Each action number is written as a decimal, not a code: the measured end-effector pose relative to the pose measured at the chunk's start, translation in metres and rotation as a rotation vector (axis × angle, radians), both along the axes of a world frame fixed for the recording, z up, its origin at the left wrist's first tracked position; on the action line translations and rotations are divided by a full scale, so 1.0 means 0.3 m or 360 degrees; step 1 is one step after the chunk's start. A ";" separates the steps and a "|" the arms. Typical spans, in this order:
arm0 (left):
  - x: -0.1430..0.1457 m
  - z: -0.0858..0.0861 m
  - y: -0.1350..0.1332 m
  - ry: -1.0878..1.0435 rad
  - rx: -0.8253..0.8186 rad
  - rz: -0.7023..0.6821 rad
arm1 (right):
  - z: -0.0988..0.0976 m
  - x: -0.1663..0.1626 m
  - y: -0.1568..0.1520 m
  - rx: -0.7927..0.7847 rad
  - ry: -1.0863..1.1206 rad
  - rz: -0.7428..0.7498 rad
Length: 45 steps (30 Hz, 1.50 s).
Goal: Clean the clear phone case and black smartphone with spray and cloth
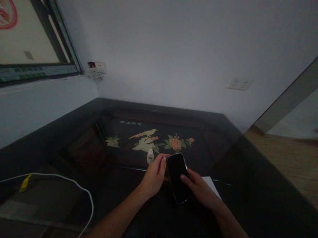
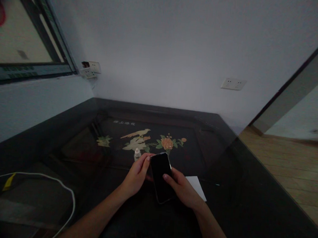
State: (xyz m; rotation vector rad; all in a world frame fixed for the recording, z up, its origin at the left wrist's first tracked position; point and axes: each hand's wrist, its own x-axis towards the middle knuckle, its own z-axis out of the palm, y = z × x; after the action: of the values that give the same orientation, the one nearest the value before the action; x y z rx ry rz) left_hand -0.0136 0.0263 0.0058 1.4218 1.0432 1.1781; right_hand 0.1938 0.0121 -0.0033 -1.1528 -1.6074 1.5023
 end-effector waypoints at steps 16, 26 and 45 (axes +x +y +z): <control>0.017 0.009 -0.015 -0.0458 -0.0348 -0.0055 | 0.101 -0.184 -0.064 0.0925 -0.1411 -0.0585; -0.002 0.035 -0.009 -0.0573 -0.0473 -0.0126 | 0.144 -0.172 -0.065 0.0892 -0.1413 -0.0462; 0.021 0.025 -0.063 -0.0333 -0.0274 -0.0052 | 0.200 -0.166 -0.065 0.0784 -0.1711 -0.0234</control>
State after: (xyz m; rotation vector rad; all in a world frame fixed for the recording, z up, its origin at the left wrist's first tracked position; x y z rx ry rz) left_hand -0.0073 0.0073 0.0133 1.1515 0.9475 1.1567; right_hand 0.1442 -0.0075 0.0567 -1.8366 -2.2857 0.2571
